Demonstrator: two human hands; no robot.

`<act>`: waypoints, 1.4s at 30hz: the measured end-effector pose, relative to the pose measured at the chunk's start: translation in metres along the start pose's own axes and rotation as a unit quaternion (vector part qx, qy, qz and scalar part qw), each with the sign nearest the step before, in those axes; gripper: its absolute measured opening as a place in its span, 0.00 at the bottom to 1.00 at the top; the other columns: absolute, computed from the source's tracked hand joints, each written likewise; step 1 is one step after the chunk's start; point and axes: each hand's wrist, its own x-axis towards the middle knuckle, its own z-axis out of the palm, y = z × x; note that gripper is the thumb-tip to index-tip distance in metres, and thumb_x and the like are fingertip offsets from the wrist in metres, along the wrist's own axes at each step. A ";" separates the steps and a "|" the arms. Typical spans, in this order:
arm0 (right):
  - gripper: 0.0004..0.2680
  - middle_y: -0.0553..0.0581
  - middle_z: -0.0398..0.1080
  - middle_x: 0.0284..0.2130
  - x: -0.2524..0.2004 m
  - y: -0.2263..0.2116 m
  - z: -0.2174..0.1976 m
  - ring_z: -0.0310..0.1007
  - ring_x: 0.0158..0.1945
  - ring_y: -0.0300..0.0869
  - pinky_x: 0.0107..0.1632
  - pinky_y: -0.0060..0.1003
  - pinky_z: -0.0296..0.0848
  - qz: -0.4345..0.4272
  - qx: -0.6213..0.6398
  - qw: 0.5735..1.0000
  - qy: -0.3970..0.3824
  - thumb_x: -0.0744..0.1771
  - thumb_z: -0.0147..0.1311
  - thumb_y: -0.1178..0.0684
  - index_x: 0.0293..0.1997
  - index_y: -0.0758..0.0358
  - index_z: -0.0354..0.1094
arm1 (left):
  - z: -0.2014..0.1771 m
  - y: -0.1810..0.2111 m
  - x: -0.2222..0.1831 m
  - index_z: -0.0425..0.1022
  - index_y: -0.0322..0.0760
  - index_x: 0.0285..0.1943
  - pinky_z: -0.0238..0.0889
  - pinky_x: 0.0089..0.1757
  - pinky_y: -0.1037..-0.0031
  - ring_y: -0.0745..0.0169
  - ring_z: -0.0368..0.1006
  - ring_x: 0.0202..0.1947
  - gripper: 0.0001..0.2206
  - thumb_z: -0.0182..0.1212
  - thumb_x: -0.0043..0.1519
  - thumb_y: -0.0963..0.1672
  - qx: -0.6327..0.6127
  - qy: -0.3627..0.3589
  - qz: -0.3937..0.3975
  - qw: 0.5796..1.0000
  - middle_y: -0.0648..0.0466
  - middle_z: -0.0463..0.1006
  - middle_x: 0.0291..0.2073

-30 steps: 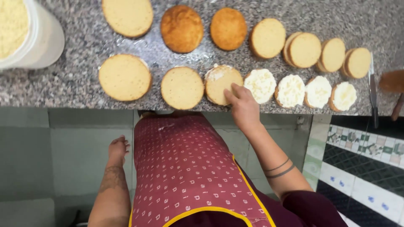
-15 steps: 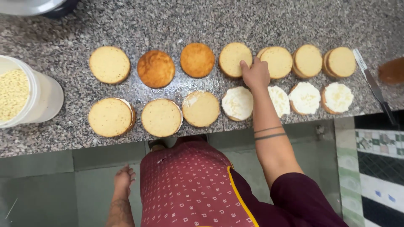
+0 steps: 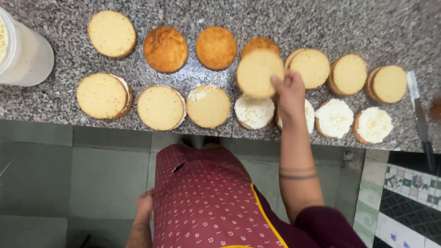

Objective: The person sprinkles small white pieces onto cream-topped cake layers by hand and then places plain cake layers on top of them. They use a spatula to spread cream around the sides of the assembled cakes.

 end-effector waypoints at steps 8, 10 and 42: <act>0.11 0.57 0.77 0.40 -0.066 0.011 -0.026 0.77 0.41 0.37 0.45 0.31 0.77 0.091 -0.084 0.991 -0.044 0.66 0.61 0.62 0.51 0.66 0.64 | 0.001 0.075 0.042 0.77 0.30 0.48 0.62 0.29 0.67 0.59 0.73 0.32 0.16 0.56 0.67 0.49 0.022 -0.027 0.076 0.996 0.47 0.79 0.36; 0.11 0.56 0.77 0.38 -0.071 0.012 -0.026 0.76 0.39 0.37 0.42 0.31 0.75 0.035 -0.253 0.967 -0.015 0.65 0.64 0.59 0.49 0.66 0.68 | 0.004 0.099 0.076 0.77 0.32 0.49 0.63 0.30 0.67 0.59 0.74 0.34 0.16 0.52 0.68 0.49 -0.016 -0.029 0.139 0.990 0.49 0.80 0.39; 0.17 0.58 0.66 0.66 -0.097 -0.001 0.017 0.66 0.62 0.58 0.63 0.48 0.68 -0.244 -0.695 0.648 -0.193 0.64 0.62 0.56 0.60 0.49 0.73 | 0.052 0.038 0.064 0.74 0.34 0.56 0.65 0.36 0.67 0.60 0.75 0.38 0.19 0.56 0.66 0.51 -0.082 -0.105 0.061 0.989 0.52 0.80 0.42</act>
